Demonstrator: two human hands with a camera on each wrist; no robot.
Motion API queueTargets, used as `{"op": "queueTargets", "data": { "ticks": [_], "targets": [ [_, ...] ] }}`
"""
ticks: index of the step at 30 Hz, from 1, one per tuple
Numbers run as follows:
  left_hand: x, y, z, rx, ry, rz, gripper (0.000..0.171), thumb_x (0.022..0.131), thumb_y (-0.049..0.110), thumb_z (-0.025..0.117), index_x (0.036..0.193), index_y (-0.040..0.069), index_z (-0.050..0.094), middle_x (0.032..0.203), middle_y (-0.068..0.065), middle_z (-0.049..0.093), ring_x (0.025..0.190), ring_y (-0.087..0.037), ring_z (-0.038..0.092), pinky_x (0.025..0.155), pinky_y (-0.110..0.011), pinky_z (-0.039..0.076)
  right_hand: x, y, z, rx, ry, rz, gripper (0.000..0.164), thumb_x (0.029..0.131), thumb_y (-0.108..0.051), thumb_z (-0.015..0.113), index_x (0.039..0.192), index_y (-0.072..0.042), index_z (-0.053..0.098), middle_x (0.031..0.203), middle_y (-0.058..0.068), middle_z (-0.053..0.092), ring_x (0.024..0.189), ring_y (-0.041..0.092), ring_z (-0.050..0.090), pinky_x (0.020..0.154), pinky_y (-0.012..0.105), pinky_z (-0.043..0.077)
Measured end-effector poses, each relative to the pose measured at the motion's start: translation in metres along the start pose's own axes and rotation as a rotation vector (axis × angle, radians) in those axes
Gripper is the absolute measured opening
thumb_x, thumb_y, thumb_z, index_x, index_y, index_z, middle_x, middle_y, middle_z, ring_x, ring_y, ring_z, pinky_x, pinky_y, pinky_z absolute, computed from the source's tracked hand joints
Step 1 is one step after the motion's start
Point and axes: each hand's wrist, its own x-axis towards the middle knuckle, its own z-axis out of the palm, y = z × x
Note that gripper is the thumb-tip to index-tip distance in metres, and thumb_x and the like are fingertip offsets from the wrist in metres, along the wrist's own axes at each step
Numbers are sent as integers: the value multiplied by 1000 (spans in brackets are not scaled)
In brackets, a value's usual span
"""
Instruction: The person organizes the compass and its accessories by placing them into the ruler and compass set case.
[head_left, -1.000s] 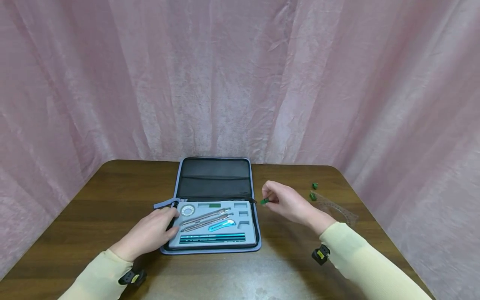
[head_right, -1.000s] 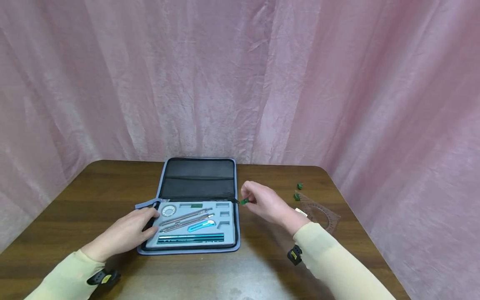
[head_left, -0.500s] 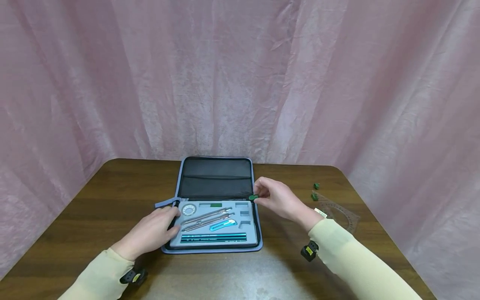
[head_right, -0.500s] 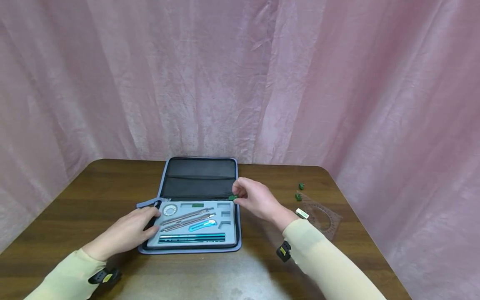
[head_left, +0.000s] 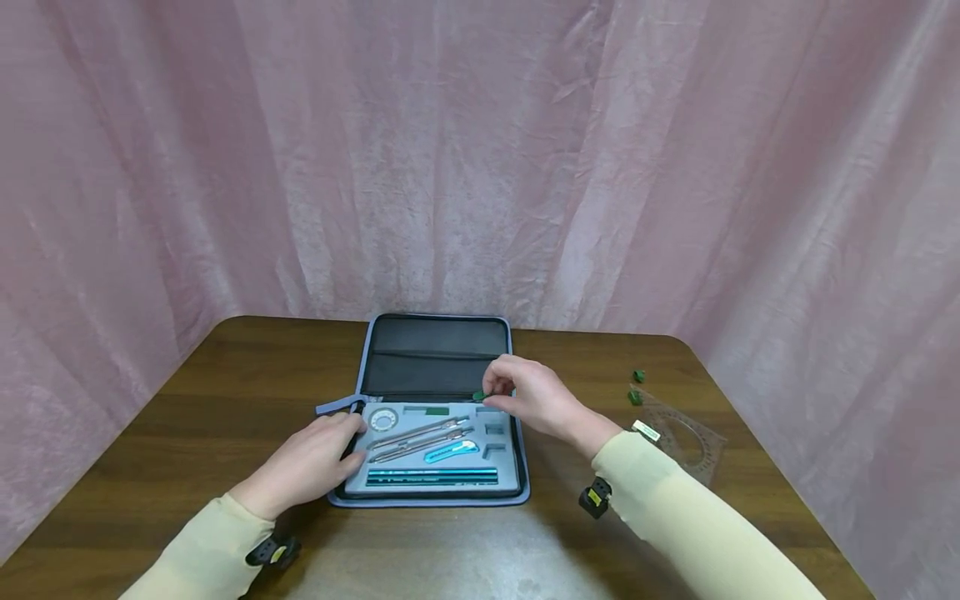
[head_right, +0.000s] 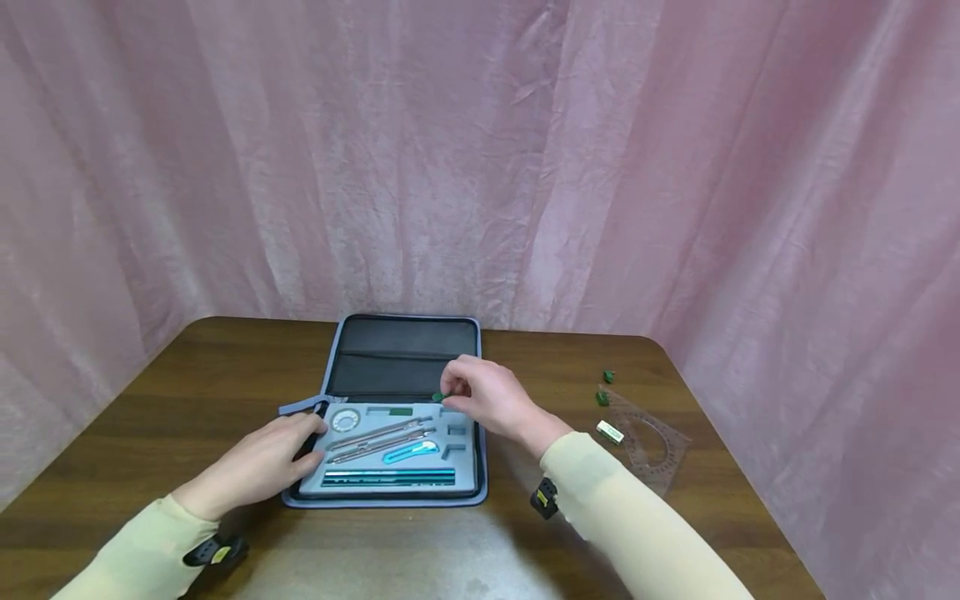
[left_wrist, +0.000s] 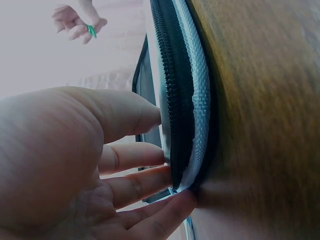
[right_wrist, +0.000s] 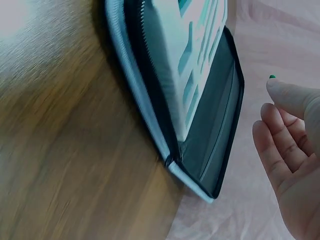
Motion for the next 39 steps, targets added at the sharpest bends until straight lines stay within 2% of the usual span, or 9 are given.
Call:
{"op": "queueTargets", "data": {
  "ticks": [6, 14, 19, 26, 32, 39],
  "targets": [
    [0, 1, 0, 2, 6, 10, 27, 100, 19, 82, 122, 7, 72, 117, -7, 72, 105, -24, 67, 89, -50, 58, 12, -8, 11, -21, -21, -9, 23, 97, -9, 87, 93, -23, 69, 97, -8, 63, 86, 8, 61, 77, 29, 55],
    [2, 2, 1, 7, 3, -4, 24, 100, 18, 81, 120, 8, 72, 111, -4, 70, 97, -20, 62, 84, -45, 55, 22, -13, 24, -75, -29, -43, 19, 99, -5, 83, 94, -21, 73, 98, -9, 67, 87, 6, 64, 81, 28, 57],
    [4, 5, 1, -1, -10, -5, 25, 100, 17, 81, 120, 6, 71, 105, -3, 67, 91, -20, 56, 80, -43, 52, 28, -11, 33, -105, -38, 8, 12, 99, -8, 83, 97, -18, 77, 100, -9, 70, 89, 7, 66, 83, 30, 58],
    [5, 6, 0, -5, -15, 0, 26, 101, 18, 82, 121, 7, 72, 104, -1, 66, 90, -19, 55, 78, -42, 50, 43, -12, 47, -110, -87, 95, 4, 102, -15, 81, 104, -18, 83, 101, -9, 75, 90, 5, 69, 87, 34, 59],
    [4, 5, 1, -2, -11, -4, 25, 100, 18, 82, 120, 8, 72, 107, -2, 68, 92, -18, 58, 81, -43, 53, 55, -20, 62, -169, -100, 94, 6, 103, -17, 79, 104, -20, 84, 97, -11, 75, 86, 4, 67, 87, 36, 58],
    [5, 4, 1, 0, -23, -15, 24, 100, 17, 82, 120, 7, 72, 107, -3, 68, 93, -19, 59, 84, -44, 55, 62, -27, 75, -224, -114, 83, 9, 104, -19, 76, 105, -22, 85, 99, -13, 75, 84, 2, 64, 83, 32, 57]
  ]
}}
